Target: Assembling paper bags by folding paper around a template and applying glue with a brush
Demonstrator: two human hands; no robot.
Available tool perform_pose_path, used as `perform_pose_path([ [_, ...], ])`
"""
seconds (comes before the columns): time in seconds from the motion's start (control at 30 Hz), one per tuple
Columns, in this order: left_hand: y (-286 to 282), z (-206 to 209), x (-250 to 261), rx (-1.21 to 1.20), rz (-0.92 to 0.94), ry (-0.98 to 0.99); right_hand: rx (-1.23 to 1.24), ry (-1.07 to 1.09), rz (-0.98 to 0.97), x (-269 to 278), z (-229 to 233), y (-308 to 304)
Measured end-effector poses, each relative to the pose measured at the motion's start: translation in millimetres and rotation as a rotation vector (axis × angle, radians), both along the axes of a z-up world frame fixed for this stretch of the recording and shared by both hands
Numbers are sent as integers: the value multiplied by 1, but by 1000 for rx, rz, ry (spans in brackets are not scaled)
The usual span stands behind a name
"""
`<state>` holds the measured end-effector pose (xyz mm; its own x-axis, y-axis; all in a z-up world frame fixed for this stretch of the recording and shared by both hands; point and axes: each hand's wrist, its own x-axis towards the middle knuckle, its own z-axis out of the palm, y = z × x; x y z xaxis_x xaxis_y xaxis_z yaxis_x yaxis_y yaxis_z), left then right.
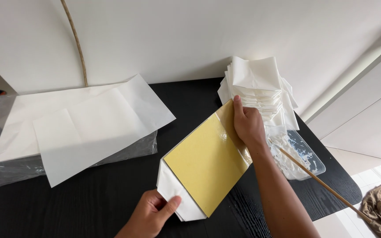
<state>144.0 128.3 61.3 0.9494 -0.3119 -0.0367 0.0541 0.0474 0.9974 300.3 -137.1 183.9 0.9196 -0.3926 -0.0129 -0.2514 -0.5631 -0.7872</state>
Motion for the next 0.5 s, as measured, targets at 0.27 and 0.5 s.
perform_pose_path([
  [0.27,-9,-24,-2,-85,73,62,-132,-10,33,26,-6,0],
  [0.5,-12,-22,-4,-94,100,104,-150,12,44,33,-4,3],
])
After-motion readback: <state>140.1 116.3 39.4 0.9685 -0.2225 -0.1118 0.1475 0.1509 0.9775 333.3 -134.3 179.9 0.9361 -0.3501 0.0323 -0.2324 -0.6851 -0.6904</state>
